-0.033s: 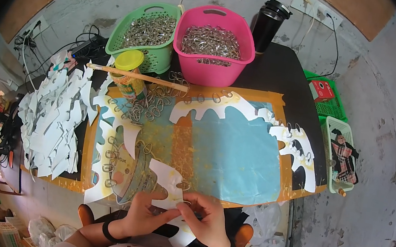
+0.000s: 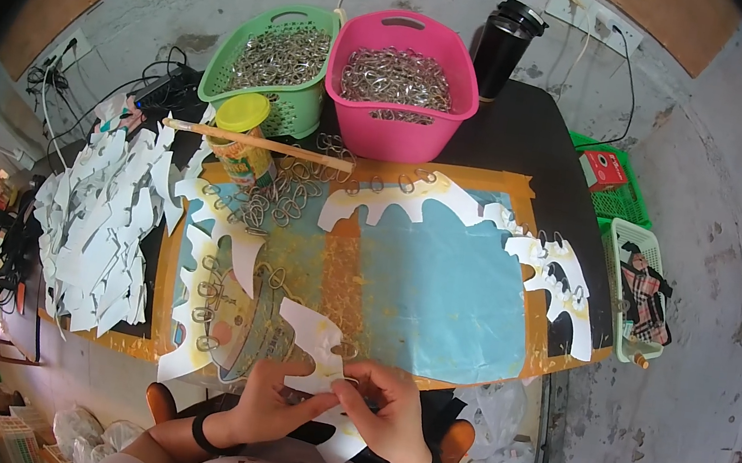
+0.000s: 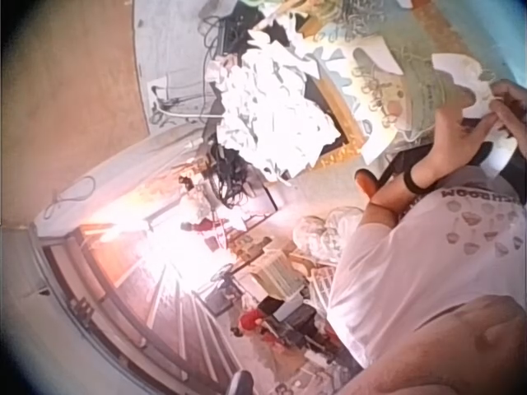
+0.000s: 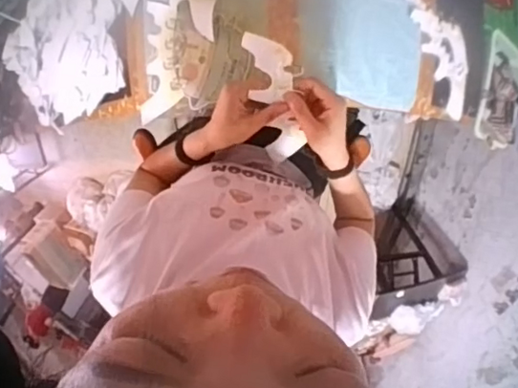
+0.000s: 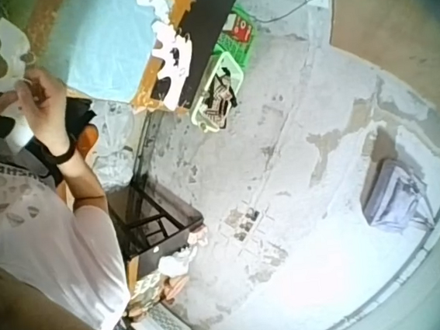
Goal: The recorder is applying small metal clips or fasteners to pre-cut white fabric/leather shoe upper components at a workstation.
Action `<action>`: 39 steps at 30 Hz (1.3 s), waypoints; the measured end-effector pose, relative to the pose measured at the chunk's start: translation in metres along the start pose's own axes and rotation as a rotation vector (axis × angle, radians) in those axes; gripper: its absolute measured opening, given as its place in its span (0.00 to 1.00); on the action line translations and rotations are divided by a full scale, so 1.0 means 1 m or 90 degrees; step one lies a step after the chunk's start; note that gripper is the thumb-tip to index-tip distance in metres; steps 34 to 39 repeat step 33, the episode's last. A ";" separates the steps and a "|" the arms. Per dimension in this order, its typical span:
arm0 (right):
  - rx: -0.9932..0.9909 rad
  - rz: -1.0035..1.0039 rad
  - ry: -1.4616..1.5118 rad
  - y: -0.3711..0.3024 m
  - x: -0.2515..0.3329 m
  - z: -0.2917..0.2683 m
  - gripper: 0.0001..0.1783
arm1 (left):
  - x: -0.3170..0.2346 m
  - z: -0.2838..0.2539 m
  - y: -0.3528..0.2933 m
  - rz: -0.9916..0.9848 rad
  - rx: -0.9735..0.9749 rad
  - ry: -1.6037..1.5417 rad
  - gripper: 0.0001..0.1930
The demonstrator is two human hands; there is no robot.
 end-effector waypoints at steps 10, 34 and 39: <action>-0.051 0.013 0.173 -0.005 -0.017 0.001 0.05 | -0.014 0.002 -0.001 0.144 0.035 0.090 0.10; 0.007 0.223 0.422 0.004 -0.042 0.012 0.03 | 0.006 -0.002 -0.005 0.193 -0.071 -0.004 0.12; 0.007 0.223 0.422 0.004 -0.042 0.012 0.03 | 0.006 -0.002 -0.005 0.193 -0.071 -0.004 0.12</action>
Point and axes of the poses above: each hand's wrist, its own y-axis towards the middle knuckle, its own z-axis out of the palm, x = y × z, the point moved 9 cm from there along y, towards the middle knuckle, and after that the axes turned 1 degree about x, right-handed, at the moved point
